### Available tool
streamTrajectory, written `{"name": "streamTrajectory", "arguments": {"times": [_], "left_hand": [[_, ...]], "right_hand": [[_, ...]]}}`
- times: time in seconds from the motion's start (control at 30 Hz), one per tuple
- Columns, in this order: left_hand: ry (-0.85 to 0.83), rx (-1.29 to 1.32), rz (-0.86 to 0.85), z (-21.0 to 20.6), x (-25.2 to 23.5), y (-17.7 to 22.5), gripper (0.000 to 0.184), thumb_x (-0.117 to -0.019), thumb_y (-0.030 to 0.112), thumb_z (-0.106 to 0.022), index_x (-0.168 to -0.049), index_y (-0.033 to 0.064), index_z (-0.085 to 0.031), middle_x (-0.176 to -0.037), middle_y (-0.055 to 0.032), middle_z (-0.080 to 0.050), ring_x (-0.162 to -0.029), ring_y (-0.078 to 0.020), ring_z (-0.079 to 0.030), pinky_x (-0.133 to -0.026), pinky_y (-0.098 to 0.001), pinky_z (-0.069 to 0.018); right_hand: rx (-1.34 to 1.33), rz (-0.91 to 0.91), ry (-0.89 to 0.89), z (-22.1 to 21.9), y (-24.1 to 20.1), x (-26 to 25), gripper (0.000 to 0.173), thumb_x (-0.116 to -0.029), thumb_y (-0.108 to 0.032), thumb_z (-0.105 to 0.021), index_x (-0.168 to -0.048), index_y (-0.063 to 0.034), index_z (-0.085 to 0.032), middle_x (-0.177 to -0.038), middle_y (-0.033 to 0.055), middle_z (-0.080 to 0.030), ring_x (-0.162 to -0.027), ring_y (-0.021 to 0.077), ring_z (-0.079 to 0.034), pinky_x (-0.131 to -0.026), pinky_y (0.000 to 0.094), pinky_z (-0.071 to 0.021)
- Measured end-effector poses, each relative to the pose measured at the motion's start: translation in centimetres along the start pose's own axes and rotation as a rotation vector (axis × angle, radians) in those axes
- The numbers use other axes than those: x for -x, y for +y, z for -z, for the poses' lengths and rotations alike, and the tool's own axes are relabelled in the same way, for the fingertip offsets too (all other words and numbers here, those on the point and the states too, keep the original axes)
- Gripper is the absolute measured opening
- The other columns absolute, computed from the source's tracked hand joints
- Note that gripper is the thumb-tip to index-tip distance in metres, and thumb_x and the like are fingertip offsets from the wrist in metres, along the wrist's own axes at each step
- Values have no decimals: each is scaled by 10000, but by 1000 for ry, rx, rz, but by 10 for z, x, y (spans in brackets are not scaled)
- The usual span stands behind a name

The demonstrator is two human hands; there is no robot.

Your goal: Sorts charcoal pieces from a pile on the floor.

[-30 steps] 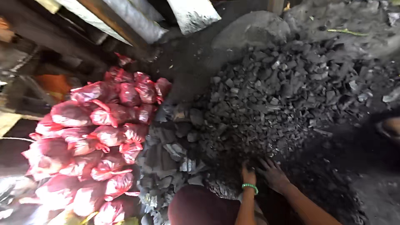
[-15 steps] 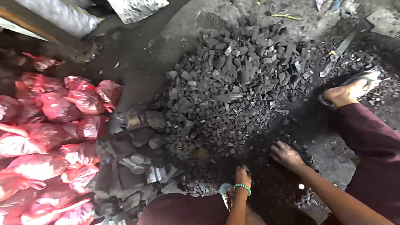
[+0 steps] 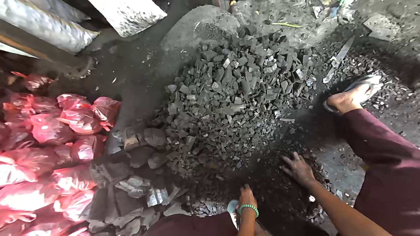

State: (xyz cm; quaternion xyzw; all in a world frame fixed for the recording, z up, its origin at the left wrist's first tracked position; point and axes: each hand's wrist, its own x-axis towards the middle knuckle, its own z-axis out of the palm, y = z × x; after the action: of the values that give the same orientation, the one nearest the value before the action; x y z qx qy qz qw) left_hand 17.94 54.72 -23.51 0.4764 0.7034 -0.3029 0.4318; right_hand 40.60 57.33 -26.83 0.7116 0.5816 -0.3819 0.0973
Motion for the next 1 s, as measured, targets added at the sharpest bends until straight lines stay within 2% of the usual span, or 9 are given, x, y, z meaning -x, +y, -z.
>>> {"name": "streamTrajectory", "arguments": {"times": [0.23, 0.3, 0.37, 0.43, 0.5, 0.67, 0.8, 0.9, 1.0], "left_hand": [[21, 56, 1, 3, -12, -8, 436, -990, 128, -636, -1393, -17, -552, -1452, -250, -531, -1326, -368, -552, -1102, -481, -453], [9, 46, 6, 1, -14, -8, 447, -999, 140, -629, -1409, -14, -539, -1456, -249, -530, -1328, -370, -552, -1105, -487, -450], [6, 55, 18, 0, -14, -9, 456, -1001, 151, -631, -1412, -20, -533, -1444, -249, -542, -1322, -373, -556, -1104, -495, -449], [25, 72, 32, 0, -12, -10, 518, -991, 158, -650, -1446, -35, -492, -1427, -255, -559, -1314, -376, -565, -1105, -497, -448], [47, 90, 60, 2, -10, -8, 662, -982, 162, -669, -1531, -35, -356, -1410, -259, -572, -1292, -381, -587, -1094, -502, -462], [36, 102, 81, 3, -8, -6, 680, -982, 149, -670, -1539, -42, -330, -1366, -282, -596, -1255, -404, -610, -1066, -524, -479], [40, 100, 77, 2, -11, -6, 579, -976, 135, -672, -1476, -32, -435, -1382, -265, -588, -1270, -384, -600, -1075, -506, -476], [58, 105, 57, 2, -11, -6, 564, -965, 116, -680, -1457, -47, -458, -1387, -272, -581, -1282, -389, -588, -1082, -500, -470], [66, 106, 45, 0, -9, -6, 520, -961, 84, -671, -1436, -34, -496, -1410, -264, -566, -1299, -382, -575, -1089, -492, -462]], "right_hand": [[-793, 10, 64, 59, -31, -44, 403, -983, -257, -713, -1327, -54, -655, -1346, 238, -613, -1235, 376, -594, -1044, 563, -469], [-1129, 249, 32, 89, -54, -41, 458, -1031, -267, -598, -1441, -74, -539, -1355, 164, -610, -1134, 264, -626, -934, 474, -533], [-1212, 363, 74, 113, -56, -55, 640, -1006, -448, -486, -1570, -157, -400, -1536, 85, -492, -1331, 223, -544, -1052, 480, -504], [-1040, 235, 285, 124, -35, -80, 525, -1092, -356, -425, -1536, -77, -447, -1578, 159, -440, -1423, 293, -461, -1144, 503, -409], [-643, -55, 347, 122, -7, -109, 473, -1074, -317, -546, -1456, -38, -540, -1535, 279, -440, -1407, 471, -436, -1112, 652, -373], [-281, -173, 128, 85, 21, -122, 633, -1036, -373, -611, -1599, -198, -378, -1688, 217, -200, -1535, 530, -136, -1078, 838, -200], [-191, -49, 292, 26, 15, -90, 378, -1062, -296, -551, -1388, -123, -629, -1573, 215, -427, -1479, 441, -354, -1177, 673, -280], [-106, 69, 237, -7, 0, -52, 490, -1020, -491, -574, -1389, -175, -642, -1531, 223, -478, -1442, 441, -407, -1135, 675, -308], [-72, 112, -10, -7, -17, -28, 501, -1040, -462, -558, -1470, -205, -562, -1537, 241, -448, -1415, 440, -437, -1092, 635, -388]]}}
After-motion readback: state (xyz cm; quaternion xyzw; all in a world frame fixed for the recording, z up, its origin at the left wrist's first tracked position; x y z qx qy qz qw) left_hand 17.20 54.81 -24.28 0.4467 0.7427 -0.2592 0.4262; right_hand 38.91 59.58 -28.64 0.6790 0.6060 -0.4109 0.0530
